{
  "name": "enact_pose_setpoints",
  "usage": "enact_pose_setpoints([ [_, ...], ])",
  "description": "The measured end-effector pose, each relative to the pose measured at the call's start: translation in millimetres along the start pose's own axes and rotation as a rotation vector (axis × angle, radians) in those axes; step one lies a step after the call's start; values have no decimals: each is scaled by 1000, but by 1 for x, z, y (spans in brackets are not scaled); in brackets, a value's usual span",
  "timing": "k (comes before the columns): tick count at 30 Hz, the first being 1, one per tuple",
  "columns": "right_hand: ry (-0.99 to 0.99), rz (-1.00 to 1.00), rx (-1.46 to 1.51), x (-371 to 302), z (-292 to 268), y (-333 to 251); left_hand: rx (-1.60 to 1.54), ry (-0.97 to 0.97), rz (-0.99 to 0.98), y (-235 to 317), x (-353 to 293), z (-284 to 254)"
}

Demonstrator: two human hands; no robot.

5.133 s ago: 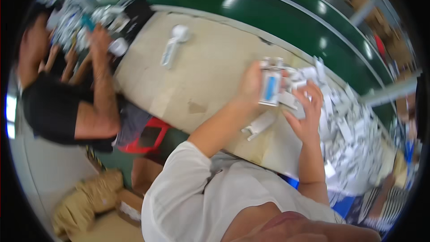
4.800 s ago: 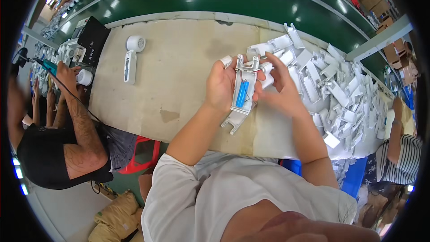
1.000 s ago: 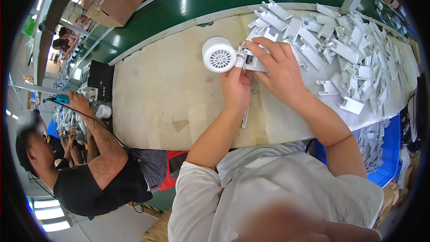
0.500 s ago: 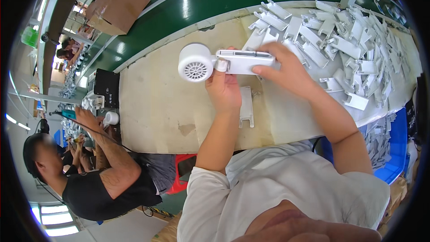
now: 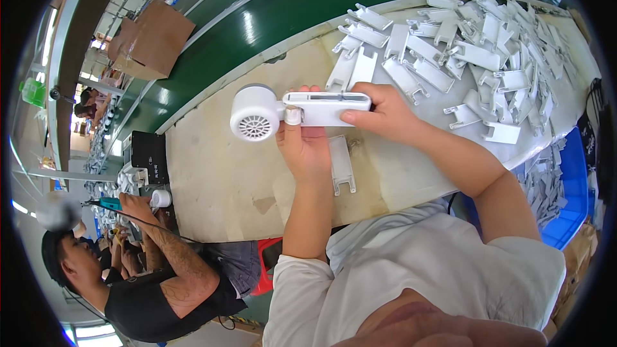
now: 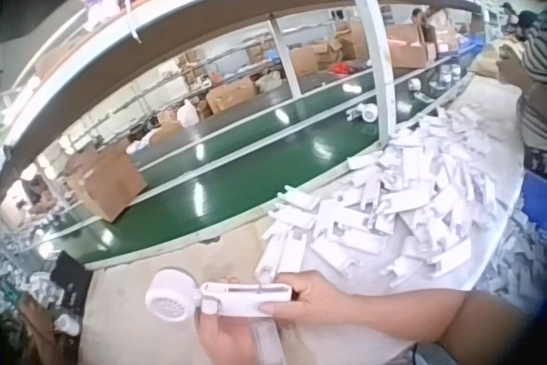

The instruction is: The person assembles portable fans by inserting internal battery components and wiring into plastic handle casings, snapping the casing pieces around the fan heads by hand, and setting the assembled fans on the table.

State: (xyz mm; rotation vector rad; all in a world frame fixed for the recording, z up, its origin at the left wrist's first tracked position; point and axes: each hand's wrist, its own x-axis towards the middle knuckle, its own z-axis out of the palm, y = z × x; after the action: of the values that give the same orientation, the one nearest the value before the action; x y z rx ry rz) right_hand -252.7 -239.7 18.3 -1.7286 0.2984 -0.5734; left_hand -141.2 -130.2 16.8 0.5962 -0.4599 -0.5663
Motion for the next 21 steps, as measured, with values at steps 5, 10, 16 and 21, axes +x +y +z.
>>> enact_pose_setpoints([
  [5,-10,225,281,0,13,4,143,-26,132,-3,1,1],
  [10,42,103,317,-6,13,-2,185,-98,161,-2,-6,2],
  [16,138,-376,-163,-5,-5,-10,63,-215,68,4,-11,6],
  [21,44,-238,-195,3,-9,14,91,-125,-63,-1,4,-5],
])
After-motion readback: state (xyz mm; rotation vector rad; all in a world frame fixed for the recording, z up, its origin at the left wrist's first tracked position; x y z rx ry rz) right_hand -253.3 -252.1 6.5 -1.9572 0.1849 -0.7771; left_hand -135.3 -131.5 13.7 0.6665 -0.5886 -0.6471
